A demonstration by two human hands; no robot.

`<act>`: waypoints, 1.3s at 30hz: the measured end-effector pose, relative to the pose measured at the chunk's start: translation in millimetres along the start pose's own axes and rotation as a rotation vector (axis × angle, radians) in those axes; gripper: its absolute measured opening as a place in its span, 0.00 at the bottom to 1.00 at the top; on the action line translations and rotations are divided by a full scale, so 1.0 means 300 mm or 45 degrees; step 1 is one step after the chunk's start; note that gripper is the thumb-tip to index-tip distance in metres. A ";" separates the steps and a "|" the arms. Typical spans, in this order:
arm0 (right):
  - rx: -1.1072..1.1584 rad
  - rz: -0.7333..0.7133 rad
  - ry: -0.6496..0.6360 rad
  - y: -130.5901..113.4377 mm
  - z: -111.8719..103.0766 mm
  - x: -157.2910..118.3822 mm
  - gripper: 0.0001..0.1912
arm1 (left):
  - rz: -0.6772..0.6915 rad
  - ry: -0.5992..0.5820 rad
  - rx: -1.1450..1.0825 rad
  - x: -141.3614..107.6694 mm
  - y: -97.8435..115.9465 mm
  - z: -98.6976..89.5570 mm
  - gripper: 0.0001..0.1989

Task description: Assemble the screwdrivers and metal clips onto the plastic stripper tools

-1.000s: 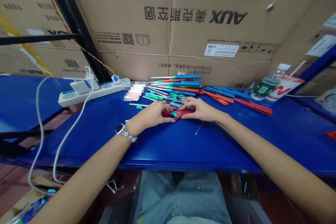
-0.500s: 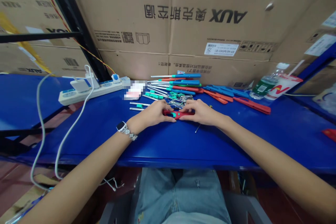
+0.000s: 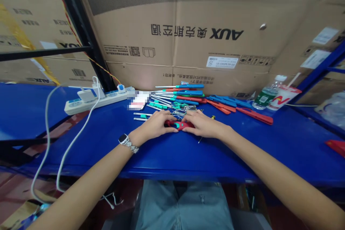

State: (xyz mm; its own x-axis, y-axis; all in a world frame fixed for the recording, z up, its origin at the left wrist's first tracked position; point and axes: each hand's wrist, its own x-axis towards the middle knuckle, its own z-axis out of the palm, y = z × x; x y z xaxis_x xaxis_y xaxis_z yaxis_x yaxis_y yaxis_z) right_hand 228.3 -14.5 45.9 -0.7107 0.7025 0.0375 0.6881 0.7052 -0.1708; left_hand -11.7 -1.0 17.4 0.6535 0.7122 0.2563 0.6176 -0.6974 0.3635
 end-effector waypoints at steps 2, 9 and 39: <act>-0.039 -0.010 -0.004 -0.003 0.005 -0.010 0.13 | 0.044 0.009 -0.036 0.000 -0.005 0.000 0.19; 0.095 0.091 -0.088 -0.030 0.007 -0.010 0.15 | 0.086 0.019 -0.030 -0.005 -0.012 -0.013 0.19; 0.955 0.460 0.783 -0.065 0.100 0.044 0.23 | -0.366 0.684 -1.738 0.266 0.199 0.050 0.23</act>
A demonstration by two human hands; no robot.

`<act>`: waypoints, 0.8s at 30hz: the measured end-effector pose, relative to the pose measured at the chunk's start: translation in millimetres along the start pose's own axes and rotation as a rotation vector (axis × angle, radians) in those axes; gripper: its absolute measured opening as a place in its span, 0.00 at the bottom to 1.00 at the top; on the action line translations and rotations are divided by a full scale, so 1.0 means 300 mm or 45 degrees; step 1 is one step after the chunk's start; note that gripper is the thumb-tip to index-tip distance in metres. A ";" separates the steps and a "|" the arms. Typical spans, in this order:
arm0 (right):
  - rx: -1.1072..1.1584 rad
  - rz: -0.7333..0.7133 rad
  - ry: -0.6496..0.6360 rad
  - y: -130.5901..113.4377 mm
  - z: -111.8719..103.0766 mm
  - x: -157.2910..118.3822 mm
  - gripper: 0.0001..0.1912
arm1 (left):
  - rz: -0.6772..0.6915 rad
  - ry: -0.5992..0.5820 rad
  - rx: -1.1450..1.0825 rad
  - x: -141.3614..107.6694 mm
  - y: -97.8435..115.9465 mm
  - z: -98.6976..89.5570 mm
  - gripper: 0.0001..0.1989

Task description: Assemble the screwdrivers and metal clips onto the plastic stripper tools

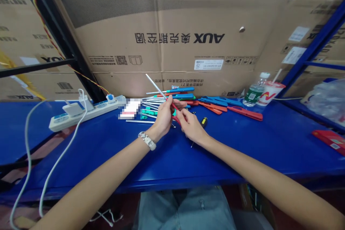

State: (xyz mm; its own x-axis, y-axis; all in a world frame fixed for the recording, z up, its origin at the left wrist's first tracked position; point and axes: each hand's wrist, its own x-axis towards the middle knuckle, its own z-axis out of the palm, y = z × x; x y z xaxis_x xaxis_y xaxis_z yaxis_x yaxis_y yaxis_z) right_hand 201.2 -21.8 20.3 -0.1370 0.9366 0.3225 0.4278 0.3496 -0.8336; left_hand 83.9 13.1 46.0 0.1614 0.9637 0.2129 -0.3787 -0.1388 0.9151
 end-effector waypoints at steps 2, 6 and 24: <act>0.131 0.053 -0.051 -0.002 0.013 0.000 0.27 | 0.033 0.031 -0.046 0.009 0.004 0.020 0.21; 0.242 0.134 -0.146 -0.011 0.034 -0.004 0.32 | 0.023 0.020 -0.063 0.010 0.018 0.022 0.23; 0.335 -0.163 0.027 -0.102 -0.053 0.096 0.23 | 0.315 -0.433 1.003 -0.026 0.128 -0.130 0.19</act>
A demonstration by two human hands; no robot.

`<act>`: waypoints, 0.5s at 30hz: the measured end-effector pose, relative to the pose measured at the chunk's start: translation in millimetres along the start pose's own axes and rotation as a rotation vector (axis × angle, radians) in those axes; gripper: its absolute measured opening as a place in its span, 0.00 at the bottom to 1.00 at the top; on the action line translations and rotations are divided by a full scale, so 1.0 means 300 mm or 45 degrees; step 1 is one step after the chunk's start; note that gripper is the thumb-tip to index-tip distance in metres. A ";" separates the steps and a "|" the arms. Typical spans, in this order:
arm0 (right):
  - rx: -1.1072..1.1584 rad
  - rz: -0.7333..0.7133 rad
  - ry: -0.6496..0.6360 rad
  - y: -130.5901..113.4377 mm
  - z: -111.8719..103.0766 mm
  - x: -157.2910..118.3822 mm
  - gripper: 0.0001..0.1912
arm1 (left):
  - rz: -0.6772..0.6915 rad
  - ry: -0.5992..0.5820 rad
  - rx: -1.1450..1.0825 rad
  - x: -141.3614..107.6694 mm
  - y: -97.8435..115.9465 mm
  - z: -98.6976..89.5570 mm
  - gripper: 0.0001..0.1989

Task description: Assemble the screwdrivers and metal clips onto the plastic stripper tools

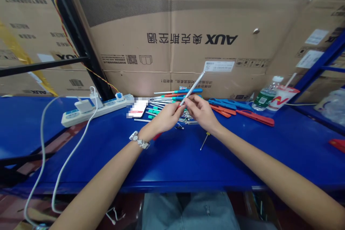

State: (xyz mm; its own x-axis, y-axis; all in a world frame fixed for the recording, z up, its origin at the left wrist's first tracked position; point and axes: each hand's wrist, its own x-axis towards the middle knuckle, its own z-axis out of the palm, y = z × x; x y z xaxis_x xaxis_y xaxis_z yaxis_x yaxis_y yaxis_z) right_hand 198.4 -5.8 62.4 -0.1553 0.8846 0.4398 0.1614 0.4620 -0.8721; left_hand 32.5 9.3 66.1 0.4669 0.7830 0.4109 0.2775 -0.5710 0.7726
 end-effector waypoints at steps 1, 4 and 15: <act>0.036 -0.011 -0.001 0.000 0.007 0.009 0.24 | 0.033 -0.004 0.082 -0.006 -0.003 0.001 0.17; 0.092 -0.030 0.008 0.013 0.024 0.004 0.23 | 0.073 -0.030 0.209 -0.017 -0.019 0.006 0.16; 0.214 -0.071 0.186 0.050 0.070 -0.025 0.23 | 0.018 -0.072 0.716 -0.045 -0.013 0.002 0.12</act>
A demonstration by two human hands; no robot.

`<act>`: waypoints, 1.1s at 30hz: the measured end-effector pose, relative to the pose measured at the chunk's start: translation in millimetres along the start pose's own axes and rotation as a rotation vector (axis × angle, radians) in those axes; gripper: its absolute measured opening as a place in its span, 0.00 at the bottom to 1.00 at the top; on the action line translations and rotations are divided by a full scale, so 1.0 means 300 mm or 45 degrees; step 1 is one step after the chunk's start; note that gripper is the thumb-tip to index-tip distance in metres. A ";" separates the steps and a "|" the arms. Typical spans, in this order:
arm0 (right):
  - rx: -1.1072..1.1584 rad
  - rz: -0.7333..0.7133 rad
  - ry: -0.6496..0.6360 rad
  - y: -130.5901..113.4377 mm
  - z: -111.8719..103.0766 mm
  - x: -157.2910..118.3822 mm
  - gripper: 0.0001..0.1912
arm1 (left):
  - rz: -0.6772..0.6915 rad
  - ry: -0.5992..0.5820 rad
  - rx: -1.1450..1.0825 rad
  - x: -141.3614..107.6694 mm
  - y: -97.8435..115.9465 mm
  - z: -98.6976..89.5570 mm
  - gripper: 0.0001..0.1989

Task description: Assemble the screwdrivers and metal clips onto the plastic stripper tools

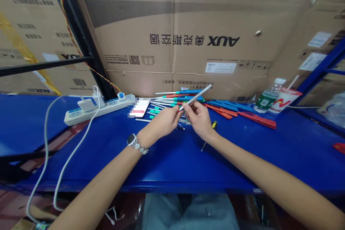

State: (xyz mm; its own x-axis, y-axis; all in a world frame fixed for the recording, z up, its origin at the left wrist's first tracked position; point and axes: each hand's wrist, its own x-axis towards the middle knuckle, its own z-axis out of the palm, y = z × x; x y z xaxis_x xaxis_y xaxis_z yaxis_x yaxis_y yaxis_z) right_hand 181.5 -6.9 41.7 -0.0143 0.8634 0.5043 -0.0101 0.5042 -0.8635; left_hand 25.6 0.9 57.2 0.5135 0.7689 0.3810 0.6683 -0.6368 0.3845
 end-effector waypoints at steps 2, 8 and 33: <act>-0.006 0.021 -0.058 -0.001 0.009 0.018 0.22 | -0.029 -0.013 0.116 -0.007 -0.021 -0.027 0.12; -0.335 0.051 -0.420 0.067 0.022 0.104 0.10 | -0.174 0.002 0.402 -0.049 -0.180 -0.131 0.14; -0.303 0.113 -0.221 0.129 -0.159 0.133 0.14 | -0.056 -0.184 0.175 -0.108 -0.232 -0.069 0.17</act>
State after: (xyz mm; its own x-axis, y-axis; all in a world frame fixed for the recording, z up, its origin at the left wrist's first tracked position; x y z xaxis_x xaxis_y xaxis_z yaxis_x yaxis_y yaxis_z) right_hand 228.4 48.0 28.3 -0.1753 0.8989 0.4016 0.2329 0.4342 -0.8702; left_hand -48.7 19.1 35.4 0.5473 0.8025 0.2377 0.7540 -0.5960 0.2762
